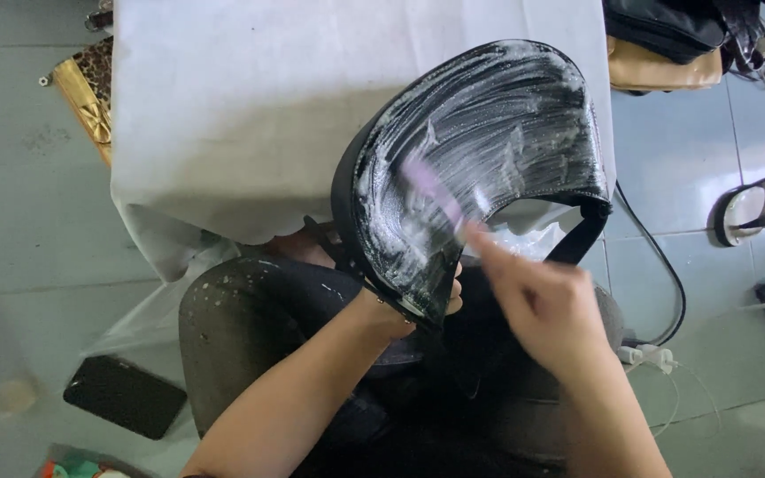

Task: Scrubbing the exterior of a black leather bag with a toothbrush and cleaning foam to clean the material.

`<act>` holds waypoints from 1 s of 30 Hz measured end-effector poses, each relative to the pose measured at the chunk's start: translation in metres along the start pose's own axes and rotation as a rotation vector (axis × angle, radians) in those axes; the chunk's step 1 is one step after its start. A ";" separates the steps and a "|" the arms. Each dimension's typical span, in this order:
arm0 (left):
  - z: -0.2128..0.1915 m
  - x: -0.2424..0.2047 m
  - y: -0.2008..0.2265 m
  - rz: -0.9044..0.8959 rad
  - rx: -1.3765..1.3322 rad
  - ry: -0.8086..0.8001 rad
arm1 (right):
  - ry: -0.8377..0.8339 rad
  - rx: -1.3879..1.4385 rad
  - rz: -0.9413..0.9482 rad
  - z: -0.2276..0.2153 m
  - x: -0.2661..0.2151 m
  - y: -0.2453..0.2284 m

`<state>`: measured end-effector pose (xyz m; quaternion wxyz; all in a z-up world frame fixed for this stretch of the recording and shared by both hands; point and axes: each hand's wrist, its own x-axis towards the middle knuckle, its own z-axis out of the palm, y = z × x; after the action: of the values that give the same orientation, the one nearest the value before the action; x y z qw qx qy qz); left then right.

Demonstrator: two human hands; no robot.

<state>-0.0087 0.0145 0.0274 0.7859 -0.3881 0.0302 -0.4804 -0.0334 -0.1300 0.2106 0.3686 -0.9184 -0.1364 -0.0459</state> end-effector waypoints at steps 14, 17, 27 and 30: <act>-0.002 0.000 -0.002 0.004 0.090 0.021 | 0.012 -0.387 -0.012 -0.010 0.016 0.001; -0.002 -0.001 -0.003 0.003 0.108 0.026 | 0.128 -0.432 0.147 -0.019 0.016 0.004; -0.002 -0.001 -0.002 0.006 0.171 0.045 | -0.075 -0.280 -0.053 -0.009 0.001 -0.016; -0.001 -0.004 0.000 0.018 0.189 0.052 | -0.196 -0.230 -0.107 -0.018 -0.003 -0.022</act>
<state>-0.0114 0.0169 0.0256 0.8222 -0.2996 0.0086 -0.4839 -0.0418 -0.1281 0.2376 0.2430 -0.9460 -0.2141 0.0092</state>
